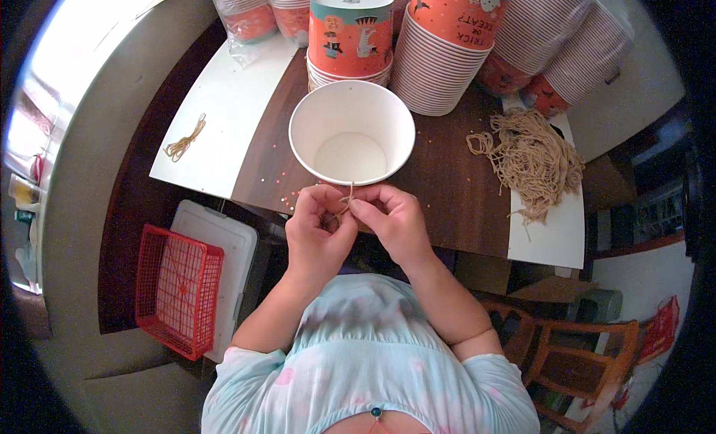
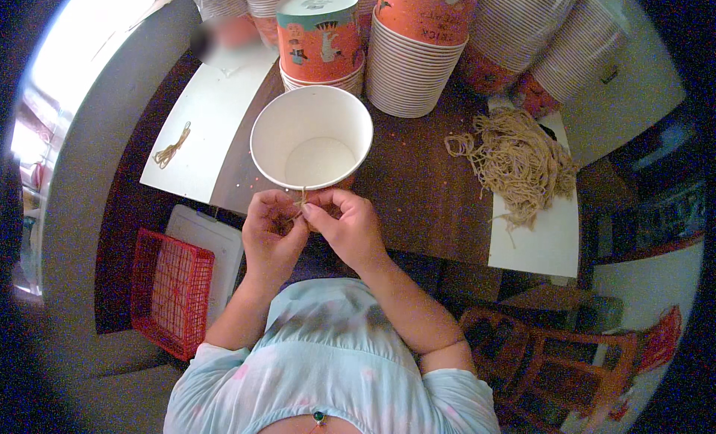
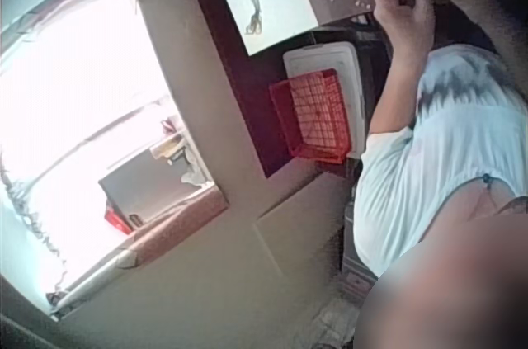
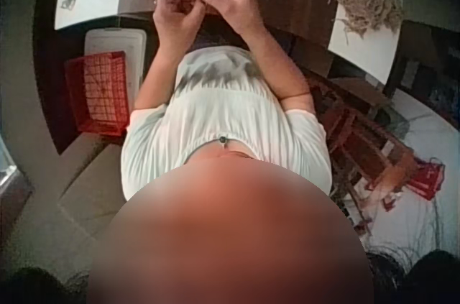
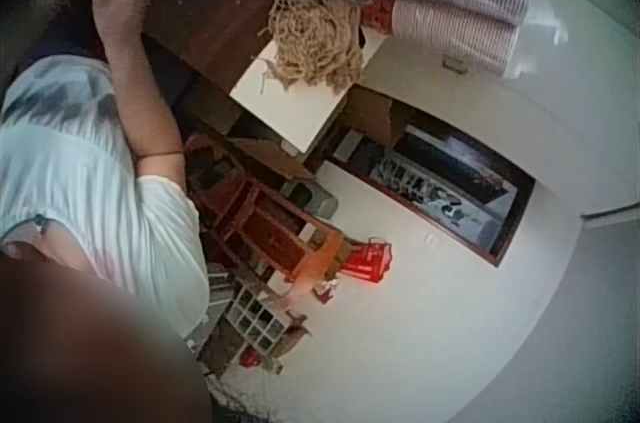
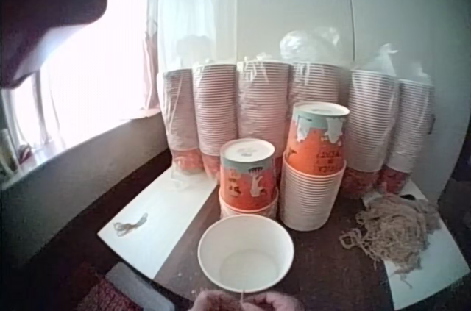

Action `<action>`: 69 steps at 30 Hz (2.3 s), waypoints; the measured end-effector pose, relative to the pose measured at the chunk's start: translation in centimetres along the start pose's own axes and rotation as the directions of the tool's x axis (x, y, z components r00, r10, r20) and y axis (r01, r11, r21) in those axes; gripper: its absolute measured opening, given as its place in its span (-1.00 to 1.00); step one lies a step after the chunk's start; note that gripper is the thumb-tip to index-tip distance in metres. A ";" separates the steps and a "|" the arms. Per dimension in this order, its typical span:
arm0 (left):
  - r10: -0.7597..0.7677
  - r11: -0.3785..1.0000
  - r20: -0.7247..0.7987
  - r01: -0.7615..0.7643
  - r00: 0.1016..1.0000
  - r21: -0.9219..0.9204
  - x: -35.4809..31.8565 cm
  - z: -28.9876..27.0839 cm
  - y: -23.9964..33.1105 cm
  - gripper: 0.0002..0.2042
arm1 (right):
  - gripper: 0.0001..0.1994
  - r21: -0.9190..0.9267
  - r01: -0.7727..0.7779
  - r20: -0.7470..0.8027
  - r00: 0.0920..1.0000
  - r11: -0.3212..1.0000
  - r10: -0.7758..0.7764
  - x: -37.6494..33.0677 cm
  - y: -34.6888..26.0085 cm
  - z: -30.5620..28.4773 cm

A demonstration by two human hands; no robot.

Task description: Tying string handles to paper Halloween treat bowls.

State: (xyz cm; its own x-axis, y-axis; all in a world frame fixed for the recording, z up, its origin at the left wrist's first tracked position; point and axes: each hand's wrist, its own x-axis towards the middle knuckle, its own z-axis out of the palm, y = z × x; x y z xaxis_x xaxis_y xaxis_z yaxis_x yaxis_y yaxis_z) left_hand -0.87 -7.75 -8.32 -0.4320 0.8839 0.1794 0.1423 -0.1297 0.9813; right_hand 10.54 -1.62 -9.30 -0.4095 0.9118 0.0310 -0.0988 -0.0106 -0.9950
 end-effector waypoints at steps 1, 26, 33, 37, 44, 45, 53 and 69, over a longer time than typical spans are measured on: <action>-0.007 1.000 0.002 0.007 1.000 -0.007 0.0 0.0 0.0 -0.73 | -0.86 0.158 -0.088 0.034 0.996 0.983 0.084 0.1 0.1 0.0; 0.130 0.984 -0.046 -0.124 0.990 0.126 0.3 -0.5 0.3 -0.89 | -0.93 0.364 -0.087 0.079 0.995 0.927 0.062 0.2 0.5 -0.1; -0.008 1.000 0.051 0.009 0.999 -0.001 0.3 -0.9 0.0 -0.87 | -0.94 0.455 -0.201 0.171 0.976 0.868 0.136 0.3 0.8 -0.9; 0.040 0.990 0.103 -0.053 0.994 0.127 0.8 -1.2 0.5 -0.89 | -0.94 0.448 -0.190 0.152 0.979 0.874 0.135 0.3 0.9 -0.9; 0.040 0.990 0.115 -0.055 0.993 0.131 0.6 -0.9 0.6 -0.93 | -0.90 0.440 -0.214 0.119 0.976 0.872 0.180 -0.2 0.2 -0.2; 0.039 0.990 0.115 -0.054 0.993 0.131 0.6 -1.0 0.4 -0.93 | -0.89 0.453 -0.255 0.132 0.967 0.854 0.219 -0.1 -0.5 0.0; 0.019 1.000 0.085 -0.021 0.996 0.021 0.5 -1.3 0.4 -0.92 | -0.81 0.553 -0.357 0.212 0.934 0.753 0.288 0.7 1.1 -0.6; -0.019 0.977 -0.022 0.014 1.000 -0.213 0.5 -0.6 0.6 -0.87 | -0.80 -0.256 0.021 0.074 0.997 0.967 -0.002 1.3 -1.1 -2.0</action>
State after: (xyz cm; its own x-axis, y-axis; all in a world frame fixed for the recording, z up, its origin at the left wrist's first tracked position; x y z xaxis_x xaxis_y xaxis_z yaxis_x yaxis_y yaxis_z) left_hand -1.52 -7.62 -7.63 -0.4539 0.8761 0.1624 -0.0566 -0.2102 0.9760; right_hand 11.94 0.37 -8.37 -0.4749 0.8791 0.0403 0.1277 0.1141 -0.9852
